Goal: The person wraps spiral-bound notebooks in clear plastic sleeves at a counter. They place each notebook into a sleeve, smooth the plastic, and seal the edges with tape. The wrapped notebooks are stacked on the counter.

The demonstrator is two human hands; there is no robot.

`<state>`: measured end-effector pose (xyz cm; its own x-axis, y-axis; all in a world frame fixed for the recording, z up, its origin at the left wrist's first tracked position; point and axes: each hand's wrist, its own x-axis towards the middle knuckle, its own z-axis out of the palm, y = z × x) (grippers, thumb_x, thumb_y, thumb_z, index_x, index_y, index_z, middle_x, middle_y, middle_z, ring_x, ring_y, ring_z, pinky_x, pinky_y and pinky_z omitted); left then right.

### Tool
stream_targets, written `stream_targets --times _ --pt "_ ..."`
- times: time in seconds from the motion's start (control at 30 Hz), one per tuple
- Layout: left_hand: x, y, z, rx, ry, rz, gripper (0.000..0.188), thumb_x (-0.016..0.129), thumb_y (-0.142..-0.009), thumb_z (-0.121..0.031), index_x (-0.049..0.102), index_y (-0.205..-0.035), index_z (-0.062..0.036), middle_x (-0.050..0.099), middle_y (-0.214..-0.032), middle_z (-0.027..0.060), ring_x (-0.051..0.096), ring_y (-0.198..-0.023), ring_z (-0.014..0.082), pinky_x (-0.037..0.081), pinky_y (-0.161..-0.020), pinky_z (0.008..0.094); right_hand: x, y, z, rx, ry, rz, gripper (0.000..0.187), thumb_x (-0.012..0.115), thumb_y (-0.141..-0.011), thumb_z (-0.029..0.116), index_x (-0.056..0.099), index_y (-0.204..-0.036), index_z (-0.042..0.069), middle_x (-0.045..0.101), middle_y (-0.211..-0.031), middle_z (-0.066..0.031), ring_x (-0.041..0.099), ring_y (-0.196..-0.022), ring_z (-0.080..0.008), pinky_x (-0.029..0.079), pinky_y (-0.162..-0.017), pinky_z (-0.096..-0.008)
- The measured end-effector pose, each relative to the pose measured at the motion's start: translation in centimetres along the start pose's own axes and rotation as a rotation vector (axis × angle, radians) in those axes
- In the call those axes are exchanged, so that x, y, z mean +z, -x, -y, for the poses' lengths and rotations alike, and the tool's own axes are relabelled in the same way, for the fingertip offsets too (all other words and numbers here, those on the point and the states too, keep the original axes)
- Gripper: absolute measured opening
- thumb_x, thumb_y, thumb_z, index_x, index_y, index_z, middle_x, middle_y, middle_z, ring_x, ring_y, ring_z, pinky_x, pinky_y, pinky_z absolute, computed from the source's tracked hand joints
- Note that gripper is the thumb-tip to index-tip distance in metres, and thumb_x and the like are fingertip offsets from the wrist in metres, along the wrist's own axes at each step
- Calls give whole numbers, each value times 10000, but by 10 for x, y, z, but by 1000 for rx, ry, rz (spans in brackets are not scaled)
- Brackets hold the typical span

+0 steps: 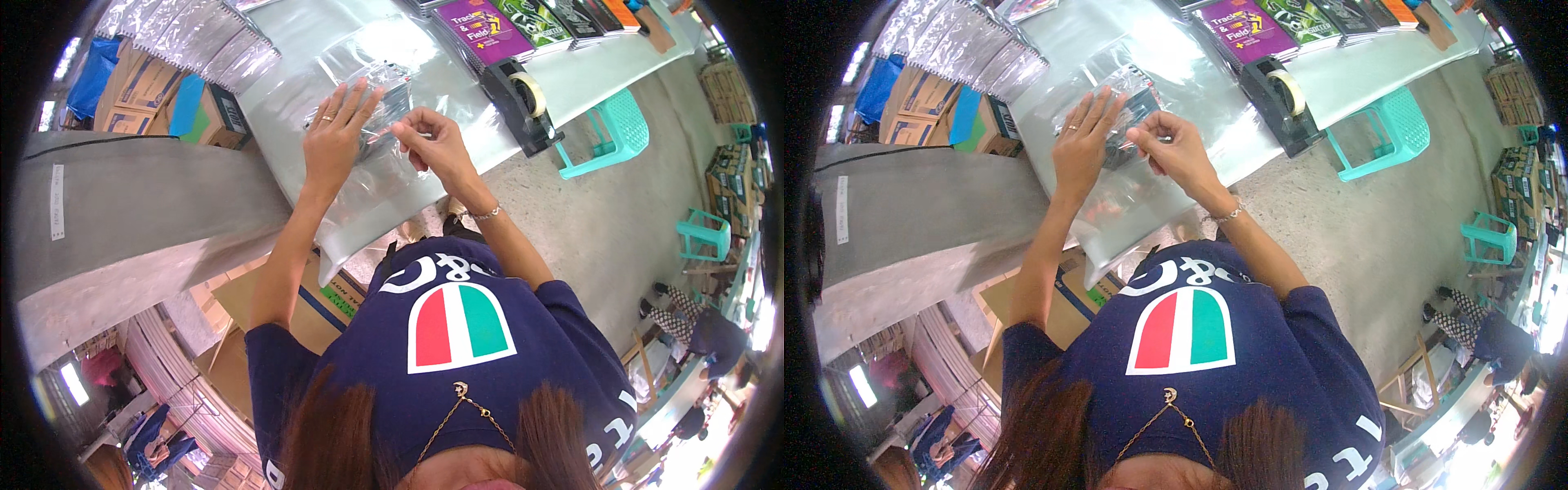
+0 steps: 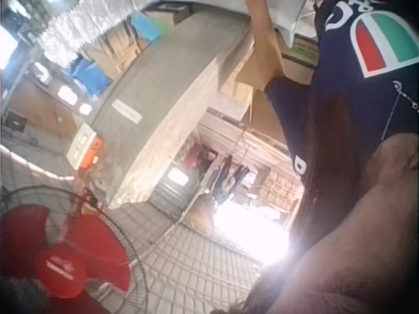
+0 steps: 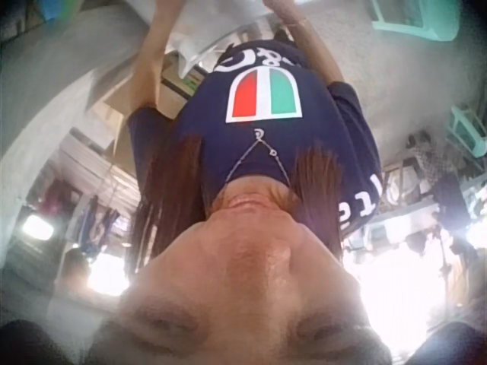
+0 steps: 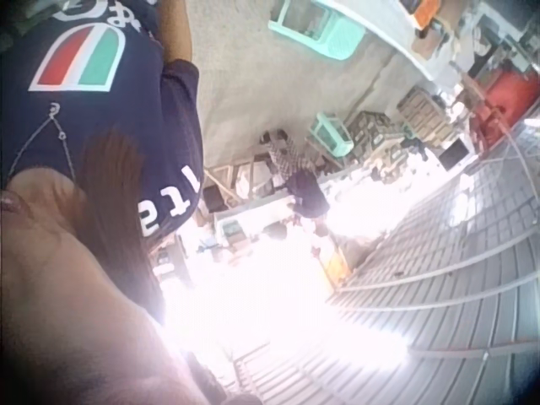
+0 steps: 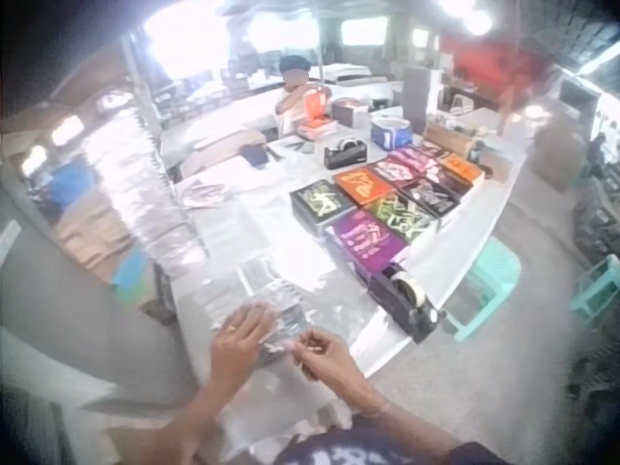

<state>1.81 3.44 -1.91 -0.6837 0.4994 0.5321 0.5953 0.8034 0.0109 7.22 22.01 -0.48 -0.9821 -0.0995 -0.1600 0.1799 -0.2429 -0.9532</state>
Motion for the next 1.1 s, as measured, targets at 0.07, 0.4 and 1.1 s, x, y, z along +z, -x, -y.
stream_targets --times 0.07,0.4,1.1 --pt "0 1 1 -1 -4 5 569 615 -825 -185 526 -1369 -326 510 -1416 -39 542 -1241 231 459 -1018 388 8 -9 -4 -14 91 3 228 702 -885 238 621 -829 32 588 -640 4 485 -488 -49 358 -417 -206" --pt "0 3 6 34 36 53 607 598 -840 -161 466 -1419 -287 472 -1450 -9 507 -1273 253 429 -1048 408 12 -25 -43 -60 224 -123 249 708 -873 218 620 -783 4 577 -598 -11 482 -452 -53 355 -392 -220" --pt "-5 -11 0 -76 67 80 514 543 -936 -398 472 -1411 -214 553 -1277 135 563 -1130 309 406 -958 423 -25 -54 -104 16 801 -558 679 873 -615 506 504 -886 4 629 -878 -147 630 -754 -239 502 -613 -361"
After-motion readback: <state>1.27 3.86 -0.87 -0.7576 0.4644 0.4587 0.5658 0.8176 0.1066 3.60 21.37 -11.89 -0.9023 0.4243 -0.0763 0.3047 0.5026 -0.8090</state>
